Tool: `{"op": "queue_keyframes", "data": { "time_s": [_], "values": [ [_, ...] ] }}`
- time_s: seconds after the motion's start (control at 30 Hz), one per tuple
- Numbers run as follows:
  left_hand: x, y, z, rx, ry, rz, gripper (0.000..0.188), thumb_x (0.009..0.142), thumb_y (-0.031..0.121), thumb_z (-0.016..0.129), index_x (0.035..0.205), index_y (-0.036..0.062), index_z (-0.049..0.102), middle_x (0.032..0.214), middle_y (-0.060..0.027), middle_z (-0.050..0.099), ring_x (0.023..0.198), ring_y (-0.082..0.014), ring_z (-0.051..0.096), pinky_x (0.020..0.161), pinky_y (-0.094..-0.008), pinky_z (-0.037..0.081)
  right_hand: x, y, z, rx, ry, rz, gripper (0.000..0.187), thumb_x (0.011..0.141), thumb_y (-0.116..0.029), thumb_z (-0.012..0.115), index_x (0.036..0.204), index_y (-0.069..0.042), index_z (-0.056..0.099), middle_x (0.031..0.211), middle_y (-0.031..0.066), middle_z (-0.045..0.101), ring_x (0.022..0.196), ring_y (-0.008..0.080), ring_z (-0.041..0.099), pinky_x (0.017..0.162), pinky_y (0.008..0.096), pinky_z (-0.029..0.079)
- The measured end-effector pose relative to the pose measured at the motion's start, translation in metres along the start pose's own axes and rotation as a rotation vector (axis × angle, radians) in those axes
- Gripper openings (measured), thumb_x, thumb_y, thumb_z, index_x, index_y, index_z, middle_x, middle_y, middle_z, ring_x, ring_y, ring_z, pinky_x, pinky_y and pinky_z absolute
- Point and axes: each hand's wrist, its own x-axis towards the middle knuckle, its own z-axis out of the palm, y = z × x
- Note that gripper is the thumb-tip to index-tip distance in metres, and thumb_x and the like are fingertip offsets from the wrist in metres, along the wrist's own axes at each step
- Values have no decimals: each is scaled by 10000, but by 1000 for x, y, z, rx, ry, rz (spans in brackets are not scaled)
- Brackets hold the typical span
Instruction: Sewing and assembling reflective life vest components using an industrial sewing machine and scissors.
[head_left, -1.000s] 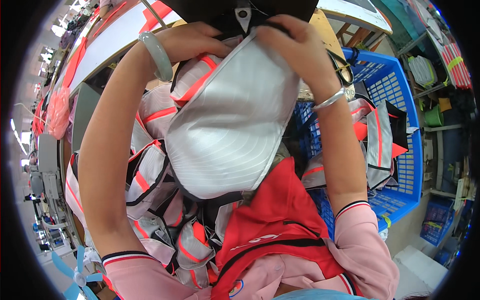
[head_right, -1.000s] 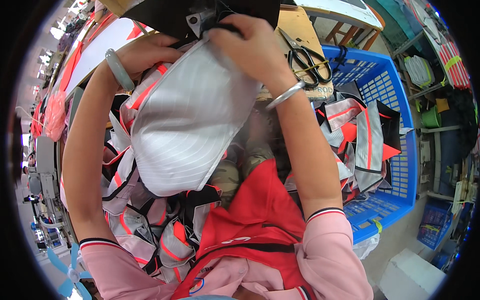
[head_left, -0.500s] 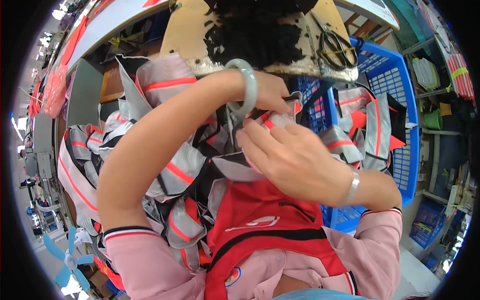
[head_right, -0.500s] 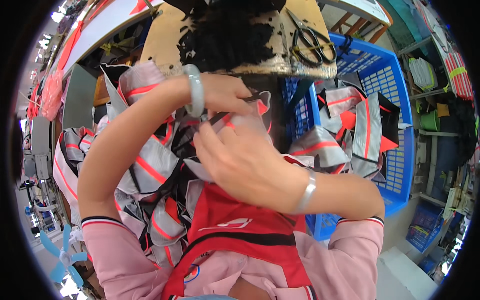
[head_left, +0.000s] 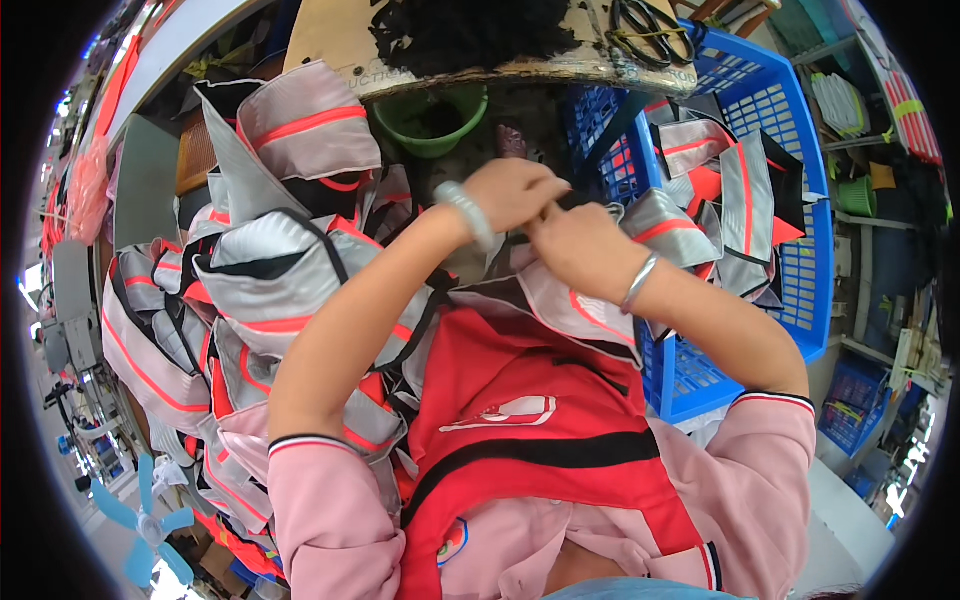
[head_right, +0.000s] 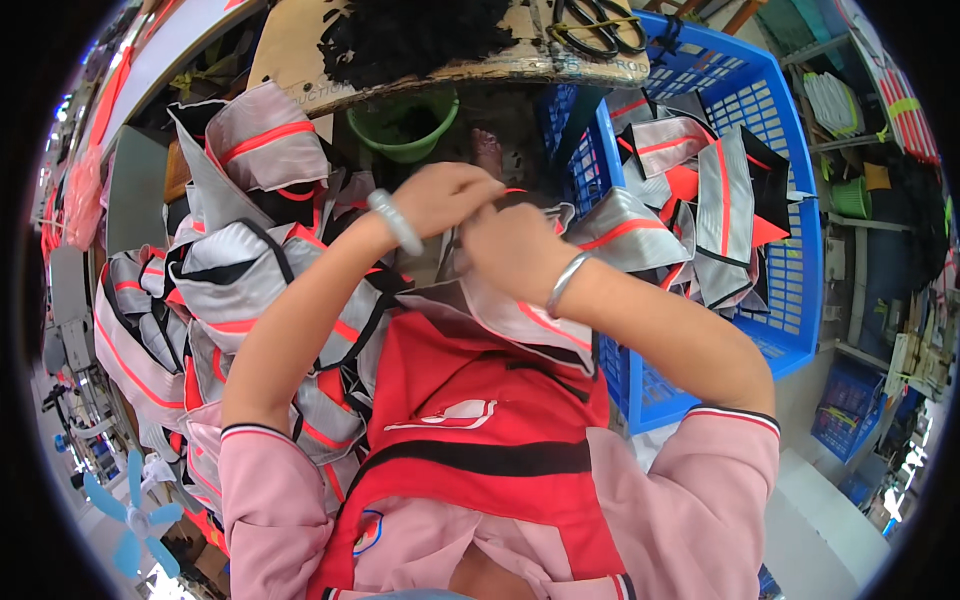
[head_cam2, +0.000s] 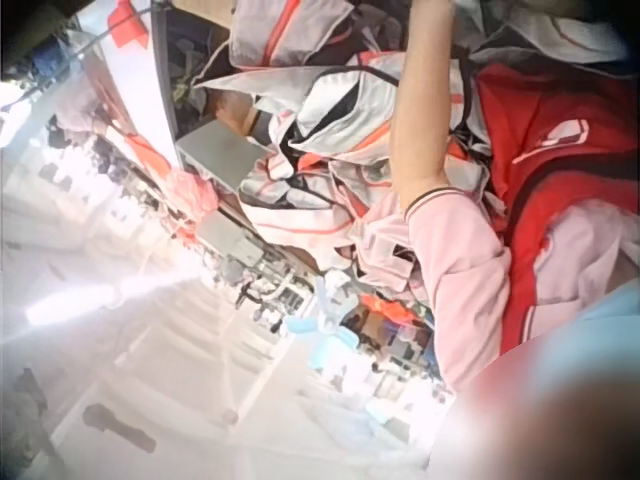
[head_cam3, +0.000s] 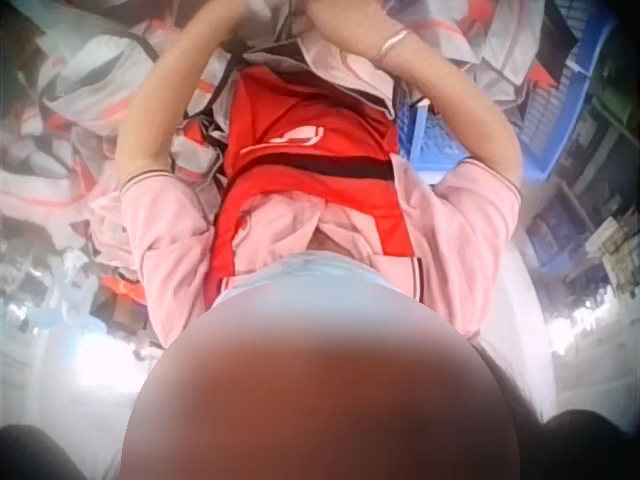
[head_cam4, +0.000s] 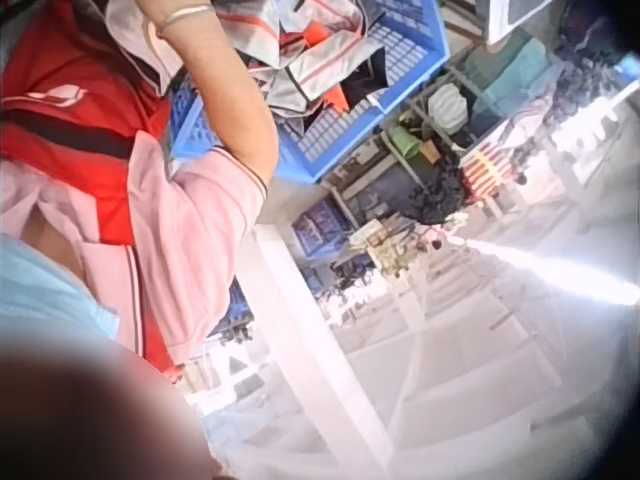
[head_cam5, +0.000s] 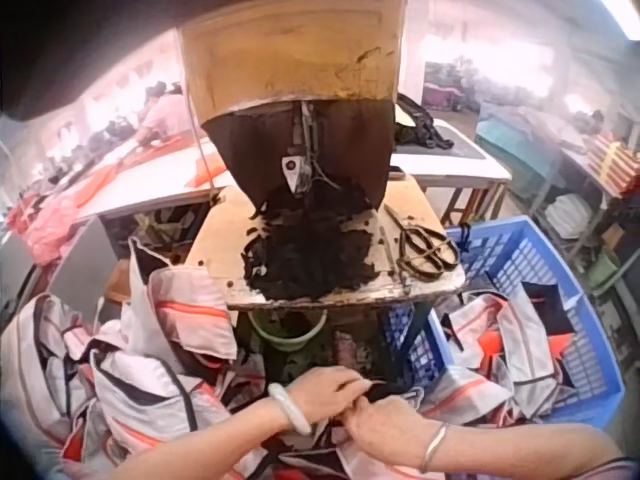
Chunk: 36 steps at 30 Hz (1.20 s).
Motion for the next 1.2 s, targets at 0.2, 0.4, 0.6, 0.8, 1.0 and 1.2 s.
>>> {"op": "queue_keyframes", "data": {
  "time_s": [0.2,0.4,0.6,0.8,1.0,1.2],
  "values": [
    [-55,-24,-9,-73,57,-7,639,851,339,666,1371,32,454,1288,-211,496,1131,-328,545,954,-366,449,-9,44,-39,367,238,162,205,836,-154,591,991,-25,630,880,150,647,763,346,638,677,406,510],
    [-35,-6,-18,-127,354,233,541,856,-1,599,1376,95,479,1457,-180,398,1348,-317,400,1085,-359,349,-12,47,-99,832,269,222,247,827,-210,621,973,-11,634,777,143,649,665,239,664,633,341,510],
    [-46,31,-66,87,293,312,281,879,37,585,1158,11,605,1078,-149,662,1052,-229,596,853,-311,487,-13,67,-132,985,190,197,240,824,-213,657,896,16,634,639,42,584,561,79,563,522,248,449],
    [-62,78,-125,39,237,85,333,925,254,606,1072,-45,627,857,-129,669,815,-164,602,751,-298,475,15,66,-157,754,406,60,255,858,-236,691,878,9,623,638,-18,532,462,46,427,419,219,338],
    [-45,88,-182,181,229,21,453,921,348,601,1100,-68,623,925,-131,678,859,-167,605,793,-299,478,55,75,-177,876,335,138,272,892,-272,660,884,-2,635,613,-24,513,445,38,401,411,214,317],
    [-20,86,-215,53,225,-222,422,940,244,599,1263,-26,572,1132,-44,646,995,-105,568,921,-243,437,84,89,-189,846,287,207,294,906,-307,644,900,-13,646,633,-14,527,473,45,434,430,218,348]
  ]
}}
